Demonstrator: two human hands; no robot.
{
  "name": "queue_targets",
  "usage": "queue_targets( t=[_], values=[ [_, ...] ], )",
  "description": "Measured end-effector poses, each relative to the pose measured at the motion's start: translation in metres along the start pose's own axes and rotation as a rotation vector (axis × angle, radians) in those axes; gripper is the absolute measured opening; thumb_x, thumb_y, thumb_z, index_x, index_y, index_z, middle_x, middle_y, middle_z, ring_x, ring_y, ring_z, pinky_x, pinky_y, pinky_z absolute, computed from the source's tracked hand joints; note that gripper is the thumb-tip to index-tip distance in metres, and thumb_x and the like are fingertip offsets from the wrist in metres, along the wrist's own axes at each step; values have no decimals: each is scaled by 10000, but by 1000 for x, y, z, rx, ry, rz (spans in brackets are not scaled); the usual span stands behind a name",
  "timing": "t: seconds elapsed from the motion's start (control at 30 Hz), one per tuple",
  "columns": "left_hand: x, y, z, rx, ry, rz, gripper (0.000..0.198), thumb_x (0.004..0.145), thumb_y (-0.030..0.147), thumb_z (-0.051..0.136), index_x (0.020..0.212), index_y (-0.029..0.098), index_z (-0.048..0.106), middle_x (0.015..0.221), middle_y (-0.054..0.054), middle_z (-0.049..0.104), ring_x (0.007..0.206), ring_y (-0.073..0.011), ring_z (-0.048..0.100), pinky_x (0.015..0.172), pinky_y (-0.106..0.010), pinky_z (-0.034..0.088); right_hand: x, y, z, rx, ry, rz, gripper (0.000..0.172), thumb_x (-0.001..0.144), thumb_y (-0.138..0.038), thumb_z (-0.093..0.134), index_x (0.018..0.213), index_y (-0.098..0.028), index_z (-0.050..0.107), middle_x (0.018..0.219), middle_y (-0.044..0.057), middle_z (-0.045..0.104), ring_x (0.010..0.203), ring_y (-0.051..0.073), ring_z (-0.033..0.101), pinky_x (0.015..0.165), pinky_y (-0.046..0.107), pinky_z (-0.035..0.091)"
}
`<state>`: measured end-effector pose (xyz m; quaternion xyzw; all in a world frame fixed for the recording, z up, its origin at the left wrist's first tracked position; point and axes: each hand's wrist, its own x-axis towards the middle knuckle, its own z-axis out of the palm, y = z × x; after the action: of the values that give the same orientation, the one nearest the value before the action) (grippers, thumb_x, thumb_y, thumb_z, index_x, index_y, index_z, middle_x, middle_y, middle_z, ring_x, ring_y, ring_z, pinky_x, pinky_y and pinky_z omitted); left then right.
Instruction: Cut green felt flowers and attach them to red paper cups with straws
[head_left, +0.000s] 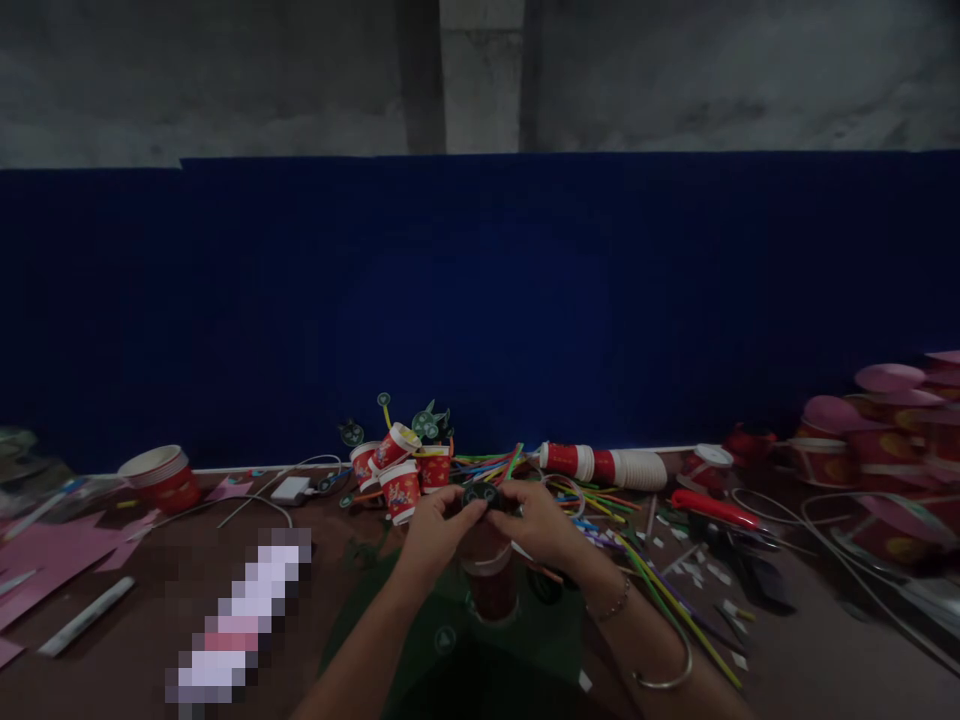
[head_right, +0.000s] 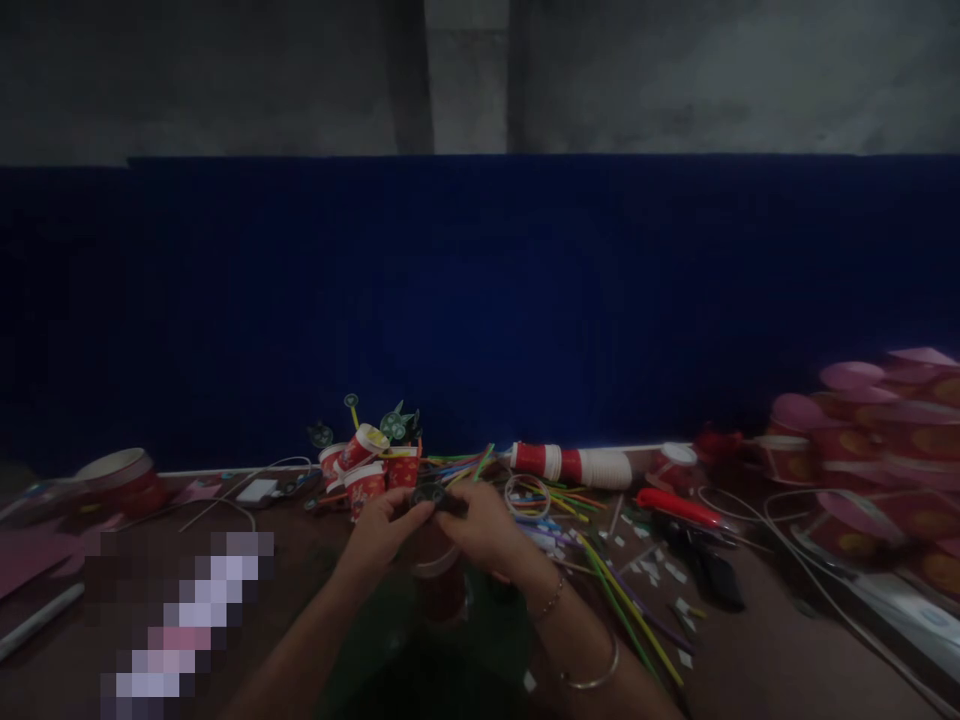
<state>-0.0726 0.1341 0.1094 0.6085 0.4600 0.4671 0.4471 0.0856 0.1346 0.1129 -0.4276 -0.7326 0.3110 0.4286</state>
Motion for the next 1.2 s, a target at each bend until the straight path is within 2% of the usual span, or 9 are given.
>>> queue_targets(
  t=[0.1,0.27,0.43,0.6,0.8,0.93,1.07,1.2],
  values=[
    [-2,5,-2,-70,-30,-39,295,669,381,660,834,139,621,714,-30,652,637,-157,580,565,-236,428,1,-1,-1,12,15,14,109,710,-188,551,700,-136,647,664,15,634,645,149,545,578,222,409],
    [0,2,-5,-30,-14,-19,245,671,369,658,742,137,626,690,-29,645,641,-156,579,579,-237,438,1,0,-3,9,-4,31,154,710,-202,568,820,-138,655,747,21,662,668,146,569,592,218,425],
    [1,-2,-3,-38,-17,-52,247,673,363,651,778,141,622,684,-27,649,602,-146,573,555,-236,441,-1,-1,-4,-47,-25,3,107,707,-168,548,729,-127,645,693,12,647,651,142,553,586,212,411],
    [2,-2,-3,-28,-91,-50,244,666,353,650,783,141,625,655,-13,635,598,-145,571,550,-233,446,-1,-5,-5,-87,31,-19,104,674,-113,538,685,-129,640,711,8,648,675,142,547,634,214,409],
    [0,5,-4,51,4,-56,266,643,386,657,741,140,630,643,-20,642,578,-156,569,532,-246,455,-1,-8,-7,-114,17,7,119,686,-164,558,743,-140,660,743,9,660,673,136,551,621,209,407],
    [1,2,-4,47,-13,-67,277,648,394,655,767,144,639,655,-25,651,580,-159,576,528,-242,450,-2,-7,-10,-157,-29,31,107,685,-178,570,720,-137,662,728,15,665,666,141,555,618,213,410],
    [4,-3,-5,46,-70,-15,242,672,362,640,787,149,640,625,-13,638,639,-173,596,596,-252,464,-2,-6,-9,-182,19,-6,109,675,-152,570,723,-140,668,765,19,672,703,152,556,654,223,416],
    [3,0,-5,102,-43,-3,242,664,361,641,766,142,644,657,-27,657,646,-184,603,588,-259,463,-1,-4,-8,-140,17,-1,104,670,-147,572,705,-136,668,762,19,670,707,155,559,666,229,421]
  ],
)
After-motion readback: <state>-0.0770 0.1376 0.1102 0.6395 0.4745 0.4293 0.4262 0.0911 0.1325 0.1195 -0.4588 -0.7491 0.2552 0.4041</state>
